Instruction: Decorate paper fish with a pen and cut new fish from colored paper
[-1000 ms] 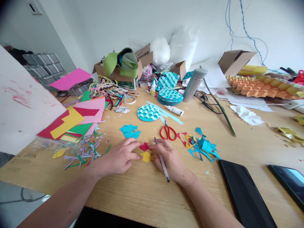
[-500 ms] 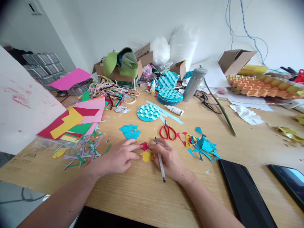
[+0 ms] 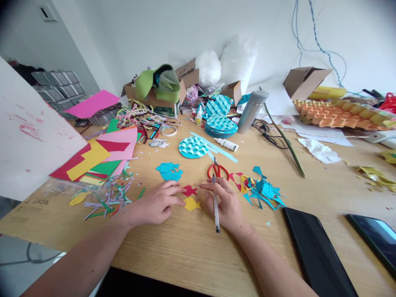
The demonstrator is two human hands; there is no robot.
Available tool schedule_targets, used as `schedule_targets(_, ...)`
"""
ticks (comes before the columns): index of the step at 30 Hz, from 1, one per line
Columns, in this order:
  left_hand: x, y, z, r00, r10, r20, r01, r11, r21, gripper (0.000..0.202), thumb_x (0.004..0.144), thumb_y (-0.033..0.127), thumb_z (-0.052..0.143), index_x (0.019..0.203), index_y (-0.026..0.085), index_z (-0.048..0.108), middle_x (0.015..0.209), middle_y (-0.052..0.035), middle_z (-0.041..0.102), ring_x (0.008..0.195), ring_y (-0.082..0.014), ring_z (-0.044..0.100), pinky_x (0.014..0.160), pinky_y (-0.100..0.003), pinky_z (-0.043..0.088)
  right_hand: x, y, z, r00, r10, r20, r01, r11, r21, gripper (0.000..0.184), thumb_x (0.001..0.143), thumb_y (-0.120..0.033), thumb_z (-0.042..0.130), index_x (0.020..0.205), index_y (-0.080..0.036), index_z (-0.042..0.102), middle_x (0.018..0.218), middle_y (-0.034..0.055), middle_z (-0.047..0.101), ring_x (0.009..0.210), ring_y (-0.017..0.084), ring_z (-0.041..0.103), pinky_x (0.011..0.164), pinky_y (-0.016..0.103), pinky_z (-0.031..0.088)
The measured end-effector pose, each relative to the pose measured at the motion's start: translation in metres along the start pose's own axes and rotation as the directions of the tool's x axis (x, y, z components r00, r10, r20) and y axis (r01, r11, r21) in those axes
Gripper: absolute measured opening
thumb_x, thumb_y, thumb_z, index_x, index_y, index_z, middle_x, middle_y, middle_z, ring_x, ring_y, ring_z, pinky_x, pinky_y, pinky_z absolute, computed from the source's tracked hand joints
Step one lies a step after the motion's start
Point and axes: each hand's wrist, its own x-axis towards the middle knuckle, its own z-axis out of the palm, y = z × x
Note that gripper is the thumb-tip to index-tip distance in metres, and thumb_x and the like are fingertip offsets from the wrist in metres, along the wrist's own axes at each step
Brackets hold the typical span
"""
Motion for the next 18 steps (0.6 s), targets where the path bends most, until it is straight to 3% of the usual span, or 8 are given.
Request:
schedule_targets(6, 0.002, -0.003, 0.0, 0.998, 0.025, -0.065, -0.031, 0.995, -0.09, 0.055, 0.073, -0.001, 0.048, 0.119, 0.023, 0.066, 0.134, -0.0068, 0.057, 0.13, -0.0236, 0.042, 0.109, -0.048, 0.038, 0.001, -0.003, 0.0, 1.0, -0.017, 0.001, 0.017, 0.999, 0.039, 0.025, 0.086, -0.01, 0.052, 0.101, -0.021, 0.068, 0.097, 0.0101, 0.064, 0.095, 0.024, 0.064, 0.077, 0.038, 0.057)
schedule_targets(12, 0.004, -0.007, 0.003, 0.995, -0.031, -0.091, 0.028, 0.999, -0.037, 0.058, 0.074, -0.002, 0.046, 0.127, 0.017, 0.058, 0.133, -0.0072, 0.059, 0.132, -0.0225, 0.04, 0.112, -0.048, 0.036, 0.0, -0.002, 0.006, 0.981, -0.102, 0.163, 0.082, 0.989, 0.125, 0.029, 0.084, -0.008, 0.052, 0.105, -0.021, 0.067, 0.095, 0.0101, 0.065, 0.092, 0.022, 0.065, 0.075, 0.036, 0.058)
schedule_targets(18, 0.005, -0.003, 0.005, 0.996, -0.055, -0.077, 0.05, 0.997, -0.059, 0.06, 0.075, -0.002, 0.045, 0.132, 0.018, 0.054, 0.131, -0.0083, 0.059, 0.131, -0.0216, 0.043, 0.11, -0.045, 0.04, -0.003, 0.008, 0.014, 0.978, -0.058, 0.203, 0.055, 0.998, 0.024, 0.039, 0.084, -0.008, 0.051, 0.119, -0.021, 0.061, 0.111, 0.0136, 0.064, 0.116, 0.028, 0.059, 0.088, 0.044, 0.056)
